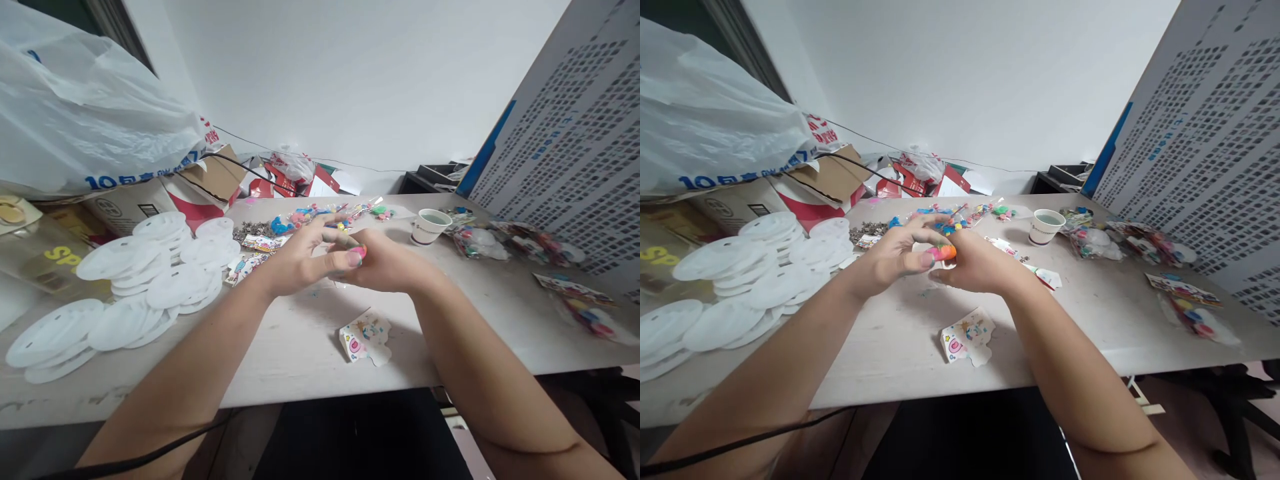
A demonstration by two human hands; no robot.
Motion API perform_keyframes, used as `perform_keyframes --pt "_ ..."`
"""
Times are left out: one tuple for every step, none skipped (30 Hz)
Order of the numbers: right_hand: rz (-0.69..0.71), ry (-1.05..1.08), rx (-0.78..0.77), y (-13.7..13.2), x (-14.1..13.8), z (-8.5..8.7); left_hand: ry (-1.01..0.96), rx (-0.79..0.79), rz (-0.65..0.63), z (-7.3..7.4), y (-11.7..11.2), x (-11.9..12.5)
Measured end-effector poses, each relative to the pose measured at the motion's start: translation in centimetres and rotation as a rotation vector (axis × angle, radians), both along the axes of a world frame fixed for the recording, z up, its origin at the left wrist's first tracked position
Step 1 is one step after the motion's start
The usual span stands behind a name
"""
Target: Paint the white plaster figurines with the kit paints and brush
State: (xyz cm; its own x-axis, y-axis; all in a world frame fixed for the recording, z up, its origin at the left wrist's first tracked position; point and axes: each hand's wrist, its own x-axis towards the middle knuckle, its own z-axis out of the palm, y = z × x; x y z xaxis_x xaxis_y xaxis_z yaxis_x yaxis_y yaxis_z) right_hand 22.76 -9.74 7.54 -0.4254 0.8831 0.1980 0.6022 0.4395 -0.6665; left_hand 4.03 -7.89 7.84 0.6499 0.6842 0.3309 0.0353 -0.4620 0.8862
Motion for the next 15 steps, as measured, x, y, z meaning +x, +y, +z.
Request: perform_keyframes --pt "0.016 -0.045 -0.002 0.0 0.1 0.0 -0.024 -0.014 -0.027 0.0 0.2 -0.1" --pt "0.029 -0.089 -0.003 0.0 0.1 0.1 -0.057 -0.026 -0.063 0.0 0.4 -0.1" --pt "0.033 -0.119 0.0 0.0 0.2 0.1 -0.097 -0.039 -0.103 0.0 0.6 -0.2" --pt "0.028 -0.13 0.003 0.0 0.4 0.2 -0.143 -0.053 -0.141 0.0 0.7 -0.2" --pt "0.024 -0.132 0.003 0.1 0.5 0.2 -0.192 -0.067 -0.172 0.0 0.9 -0.3" --pt "0.022 -0.133 0.001 0.1 0.6 0.3 -0.237 -0.081 -0.194 0.1 1.0 -0.3" --pt "0.021 -0.134 -0.003 0.2 0.7 0.3 -0.275 -0.095 -0.203 0.1 1.1 -0.4" --pt "0.014 -0.137 -0.003 0.2 0.8 0.4 -0.301 -0.109 -0.203 0.2 1.2 -0.5" --pt "-0.002 -0.141 0.006 0.1 0.9 0.5 -0.314 -0.114 -0.199 0.2 1.2 -0.6" --pt "-0.022 -0.149 0.026 0.1 0.9 0.6 -0.314 -0.112 -0.198 0.3 1.2 -0.7" --pt "-0.043 -0.158 0.052 0.0 0.9 0.6 -0.3 -0.111 -0.202 0.3 1.2 -0.9" --pt "-0.063 -0.174 0.074 -0.1 0.8 0.7 -0.272 -0.111 -0.21 0.4 1.2 -1.1" --pt "-0.08 -0.196 0.085 -0.3 0.7 0.8 -0.235 -0.11 -0.232 0.5 1.1 -1.2" --pt "-0.089 -0.219 0.085 -0.4 0.6 0.9 -0.194 -0.104 -0.267 0.6 1.0 -1.4" --pt "-0.086 -0.237 0.077 -0.6 0.6 1.1 -0.152 -0.092 -0.311 0.7 0.9 -1.5"
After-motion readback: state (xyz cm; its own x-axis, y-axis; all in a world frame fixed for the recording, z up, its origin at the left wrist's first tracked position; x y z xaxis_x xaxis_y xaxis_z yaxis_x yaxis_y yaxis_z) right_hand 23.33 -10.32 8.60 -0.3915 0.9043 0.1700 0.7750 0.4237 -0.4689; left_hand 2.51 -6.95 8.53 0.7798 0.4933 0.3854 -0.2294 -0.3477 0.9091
